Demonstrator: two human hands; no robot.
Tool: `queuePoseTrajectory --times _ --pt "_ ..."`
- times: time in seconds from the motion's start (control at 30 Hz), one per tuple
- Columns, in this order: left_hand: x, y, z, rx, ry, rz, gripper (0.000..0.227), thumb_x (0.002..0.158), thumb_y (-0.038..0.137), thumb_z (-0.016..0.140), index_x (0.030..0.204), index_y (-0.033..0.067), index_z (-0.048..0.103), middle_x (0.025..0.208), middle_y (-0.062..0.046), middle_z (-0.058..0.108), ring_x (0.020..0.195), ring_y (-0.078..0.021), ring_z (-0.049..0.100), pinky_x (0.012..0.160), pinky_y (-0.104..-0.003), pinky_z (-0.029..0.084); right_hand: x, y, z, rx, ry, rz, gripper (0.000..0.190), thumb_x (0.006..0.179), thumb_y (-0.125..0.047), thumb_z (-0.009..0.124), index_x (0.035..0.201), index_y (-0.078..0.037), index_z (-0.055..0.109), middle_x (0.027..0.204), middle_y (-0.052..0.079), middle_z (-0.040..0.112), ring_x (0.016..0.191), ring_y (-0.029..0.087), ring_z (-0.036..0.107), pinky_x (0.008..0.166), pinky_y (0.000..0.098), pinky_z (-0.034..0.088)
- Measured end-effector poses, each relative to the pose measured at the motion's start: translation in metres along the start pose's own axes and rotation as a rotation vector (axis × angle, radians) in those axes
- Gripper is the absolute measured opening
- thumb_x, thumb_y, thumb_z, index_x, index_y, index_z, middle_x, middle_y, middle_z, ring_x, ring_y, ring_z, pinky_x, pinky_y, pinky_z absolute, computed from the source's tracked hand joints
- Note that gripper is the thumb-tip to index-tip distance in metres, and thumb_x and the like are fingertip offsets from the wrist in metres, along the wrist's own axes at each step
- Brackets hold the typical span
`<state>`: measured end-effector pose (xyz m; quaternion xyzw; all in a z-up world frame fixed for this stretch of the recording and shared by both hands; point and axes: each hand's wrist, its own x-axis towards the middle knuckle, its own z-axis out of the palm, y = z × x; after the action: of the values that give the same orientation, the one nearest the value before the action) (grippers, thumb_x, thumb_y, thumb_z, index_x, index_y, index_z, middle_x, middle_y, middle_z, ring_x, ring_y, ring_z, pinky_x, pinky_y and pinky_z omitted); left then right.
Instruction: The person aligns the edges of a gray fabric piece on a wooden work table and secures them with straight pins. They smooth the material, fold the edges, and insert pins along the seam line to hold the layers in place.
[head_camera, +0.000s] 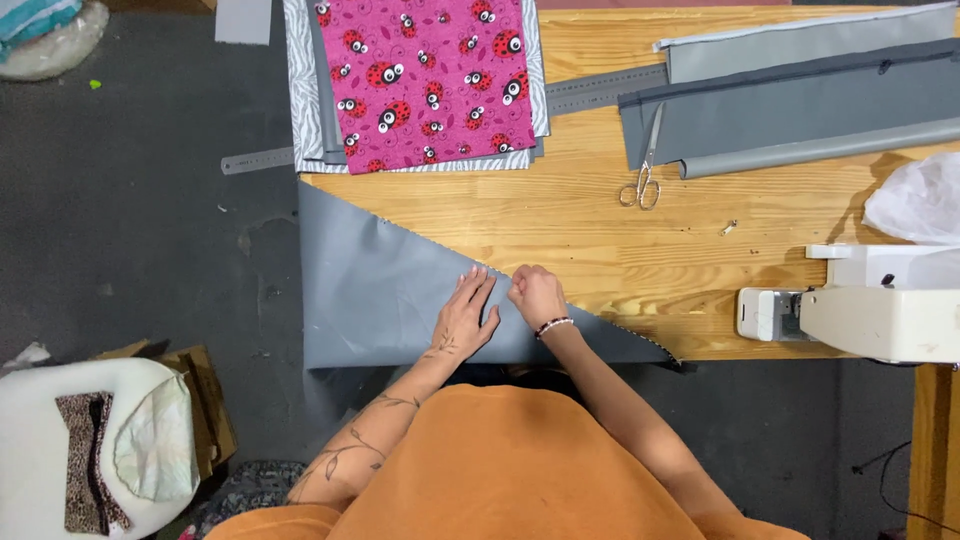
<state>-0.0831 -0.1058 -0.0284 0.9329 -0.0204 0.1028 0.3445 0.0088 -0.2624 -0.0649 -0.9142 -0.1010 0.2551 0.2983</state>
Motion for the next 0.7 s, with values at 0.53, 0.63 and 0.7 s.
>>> queuePoseTrajectory --times 0.53,0.63,0.7 --pt "0.001 -0.007 0.001 -0.156 0.051 -0.128 0.045 0.073 0.018 0.073 0.117 0.0079 0.072 0.133 -0.013 0.066 0.130 -0.0264 0.057 0.115 -0.037 0.039 0.008 -0.003 0.003 0.044 -0.021 0.104 0.004 0.090 -0.019 0.070 0.090 -0.019 0.074 0.086 0.007 0.070 0.095 0.034 0.070 0.085 0.0470 0.057" --pt "0.001 -0.003 0.000 -0.167 0.046 -0.125 0.044 0.071 0.016 0.072 0.115 0.0060 0.072 0.132 -0.015 0.066 0.130 -0.0297 0.057 0.116 -0.039 0.039 0.007 -0.006 0.004 0.069 -0.021 0.139 0.003 0.090 -0.020 0.071 0.090 -0.020 0.074 0.087 0.004 0.070 0.095 0.031 0.071 0.085 0.0454 0.057" --pt "-0.001 -0.001 0.000 -0.148 0.064 -0.104 0.046 0.069 0.014 0.070 0.115 0.0063 0.072 0.136 -0.015 0.063 0.132 -0.0329 0.054 0.116 -0.042 0.039 0.006 -0.007 0.006 0.084 -0.014 0.156 0.002 0.089 -0.021 0.072 0.089 -0.022 0.074 0.087 0.003 0.071 0.096 0.029 0.071 0.086 0.0440 0.057"
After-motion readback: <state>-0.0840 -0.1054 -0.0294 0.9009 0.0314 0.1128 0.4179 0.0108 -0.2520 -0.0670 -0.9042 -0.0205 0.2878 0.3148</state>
